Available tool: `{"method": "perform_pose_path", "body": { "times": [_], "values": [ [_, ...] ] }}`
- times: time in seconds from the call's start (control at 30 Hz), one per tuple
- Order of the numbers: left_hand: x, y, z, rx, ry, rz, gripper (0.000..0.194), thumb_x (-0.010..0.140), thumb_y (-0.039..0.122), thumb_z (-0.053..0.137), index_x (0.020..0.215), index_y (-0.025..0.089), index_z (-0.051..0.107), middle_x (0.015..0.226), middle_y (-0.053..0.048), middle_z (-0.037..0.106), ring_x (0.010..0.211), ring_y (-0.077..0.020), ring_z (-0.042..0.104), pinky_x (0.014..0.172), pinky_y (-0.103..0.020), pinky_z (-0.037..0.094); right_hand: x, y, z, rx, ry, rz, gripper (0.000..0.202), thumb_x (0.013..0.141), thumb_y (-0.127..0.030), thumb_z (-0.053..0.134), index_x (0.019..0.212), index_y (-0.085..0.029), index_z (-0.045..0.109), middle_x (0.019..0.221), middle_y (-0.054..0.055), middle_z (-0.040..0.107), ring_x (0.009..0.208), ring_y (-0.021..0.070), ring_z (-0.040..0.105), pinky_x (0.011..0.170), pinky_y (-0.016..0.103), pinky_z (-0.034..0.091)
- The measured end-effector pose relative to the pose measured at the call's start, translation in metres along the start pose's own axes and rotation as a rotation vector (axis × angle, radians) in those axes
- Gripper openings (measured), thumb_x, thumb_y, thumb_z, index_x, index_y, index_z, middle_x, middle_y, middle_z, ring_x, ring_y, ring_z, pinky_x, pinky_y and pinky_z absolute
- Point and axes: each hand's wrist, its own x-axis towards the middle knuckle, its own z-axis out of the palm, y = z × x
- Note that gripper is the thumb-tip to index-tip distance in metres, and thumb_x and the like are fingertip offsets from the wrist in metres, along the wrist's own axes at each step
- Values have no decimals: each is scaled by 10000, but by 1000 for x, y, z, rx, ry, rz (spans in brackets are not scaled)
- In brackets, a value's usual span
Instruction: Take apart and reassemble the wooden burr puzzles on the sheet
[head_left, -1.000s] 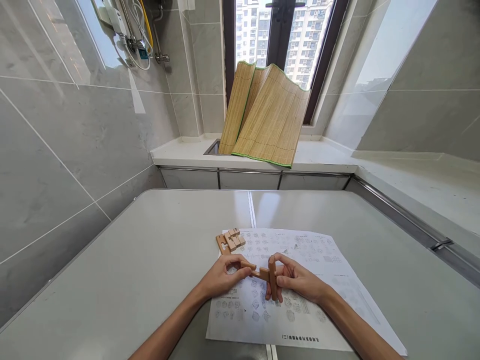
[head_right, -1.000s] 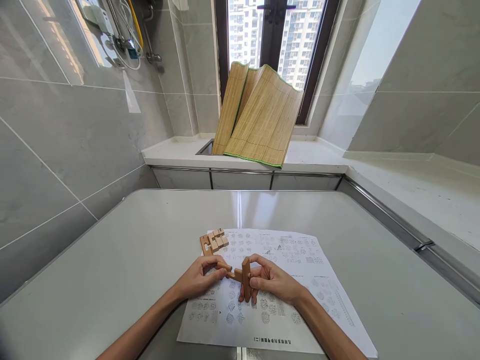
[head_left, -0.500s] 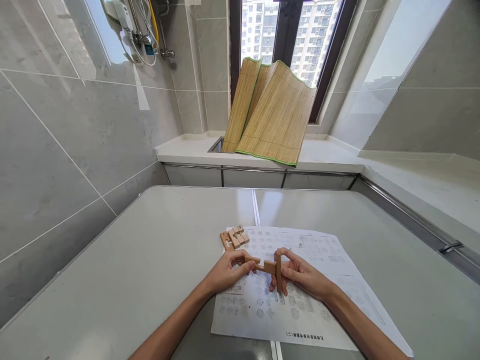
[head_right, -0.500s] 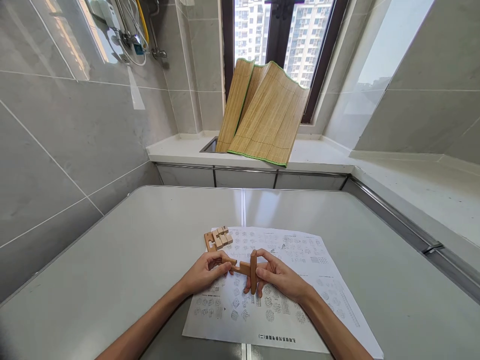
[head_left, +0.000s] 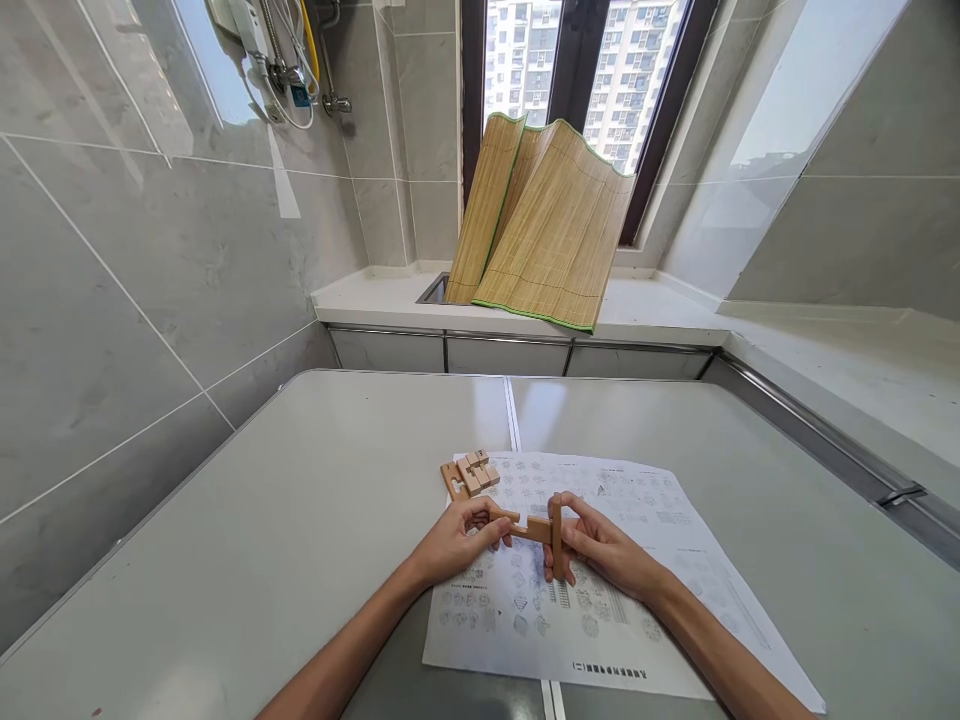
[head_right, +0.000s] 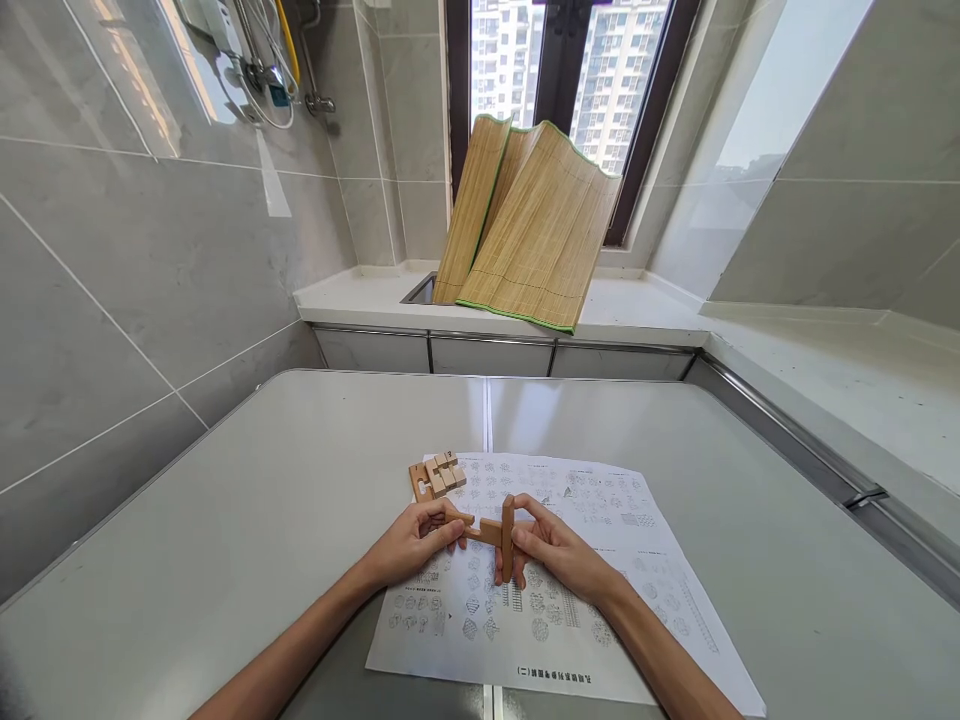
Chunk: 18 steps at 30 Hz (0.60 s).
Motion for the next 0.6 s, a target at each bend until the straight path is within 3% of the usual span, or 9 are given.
{"method": "perform_pose_path", "body": {
  "times": [0.6],
  "values": [
    [-1, 5, -1, 70, -23, 4, 425, 949, 552, 584, 785, 166, 653, 740, -21, 664, 721, -155, 595, 740, -268, 462, 0, 1, -2, 31, 31, 36, 310, 1043, -461, 526, 1190, -191, 486, 855, 63, 716, 739, 209, 740, 564, 268, 516]
  ]
}}
